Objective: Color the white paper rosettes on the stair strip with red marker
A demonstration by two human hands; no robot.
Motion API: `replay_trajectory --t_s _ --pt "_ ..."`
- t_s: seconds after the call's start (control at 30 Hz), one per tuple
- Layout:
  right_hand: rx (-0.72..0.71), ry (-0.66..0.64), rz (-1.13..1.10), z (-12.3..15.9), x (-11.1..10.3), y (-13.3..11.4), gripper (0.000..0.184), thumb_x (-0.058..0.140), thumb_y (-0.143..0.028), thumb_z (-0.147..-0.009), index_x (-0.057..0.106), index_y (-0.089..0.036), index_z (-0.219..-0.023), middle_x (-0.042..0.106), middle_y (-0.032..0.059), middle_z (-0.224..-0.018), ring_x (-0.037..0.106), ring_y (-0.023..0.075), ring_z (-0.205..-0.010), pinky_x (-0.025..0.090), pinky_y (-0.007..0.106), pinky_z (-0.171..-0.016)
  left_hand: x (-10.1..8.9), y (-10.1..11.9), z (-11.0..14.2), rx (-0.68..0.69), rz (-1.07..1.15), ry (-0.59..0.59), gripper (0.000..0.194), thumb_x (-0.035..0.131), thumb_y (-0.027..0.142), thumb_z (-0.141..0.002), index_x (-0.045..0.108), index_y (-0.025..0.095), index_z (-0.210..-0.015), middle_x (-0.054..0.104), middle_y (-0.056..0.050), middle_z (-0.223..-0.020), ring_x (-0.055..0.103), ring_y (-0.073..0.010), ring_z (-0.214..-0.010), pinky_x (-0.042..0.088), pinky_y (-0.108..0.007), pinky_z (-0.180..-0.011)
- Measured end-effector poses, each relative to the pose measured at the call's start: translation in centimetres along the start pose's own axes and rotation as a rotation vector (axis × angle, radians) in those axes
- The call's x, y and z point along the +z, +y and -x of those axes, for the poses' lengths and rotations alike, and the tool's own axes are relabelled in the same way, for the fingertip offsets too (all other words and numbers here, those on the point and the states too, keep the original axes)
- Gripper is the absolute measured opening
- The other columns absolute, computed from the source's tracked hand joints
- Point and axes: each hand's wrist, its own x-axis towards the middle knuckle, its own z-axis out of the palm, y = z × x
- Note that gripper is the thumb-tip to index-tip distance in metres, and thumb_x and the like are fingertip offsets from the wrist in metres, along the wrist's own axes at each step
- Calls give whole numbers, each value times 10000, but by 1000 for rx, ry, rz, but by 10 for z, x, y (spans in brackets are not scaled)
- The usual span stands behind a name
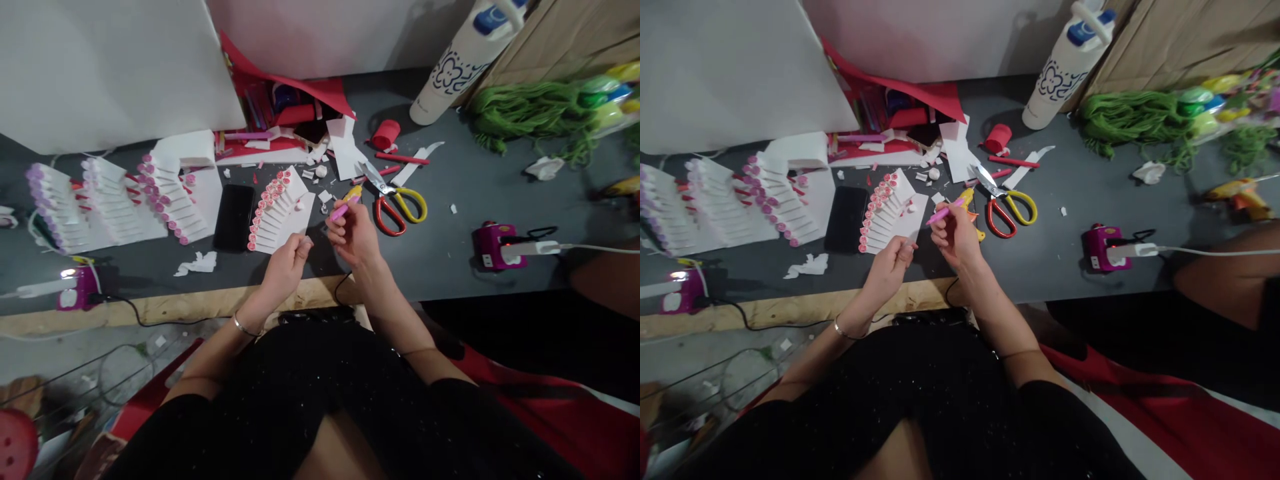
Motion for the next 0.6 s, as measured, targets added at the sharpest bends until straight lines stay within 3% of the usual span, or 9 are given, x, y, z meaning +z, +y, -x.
replay_trajectory --t_s 0.2,0.37,0.6 --pt "-20 24 18 0 2 7 181 644 -424 -844 608 -250 -809 437 -89 -541 321 71 -448 188 210 -399 1 1 0 -12 -7 33 211 505 389 -1086 614 208 -1089 597 26 -771 552 -150 -684 436 -281 -719" --pt "-83 27 90 1 -4 14 259 713 -486 -768 607 -257 -826 486 -84 -545 396 80 -451 235 206 -397 2 0 2 -54 -33 39 243 498 408 -1096 639 210 -1104 643 13 -779 606 -166 -714 460 -276 -729" --pt "-222 -6 304 1 -4 21 386 752 -619 -827 634 -252 -845 556 -60 -581 433 84 -454 287 227 -425 -2 0 -3 -57 -77 42 294 513 437 -1089 675 195 -1127 710 -19 -854 661 -191 -781 440 -290 -739"
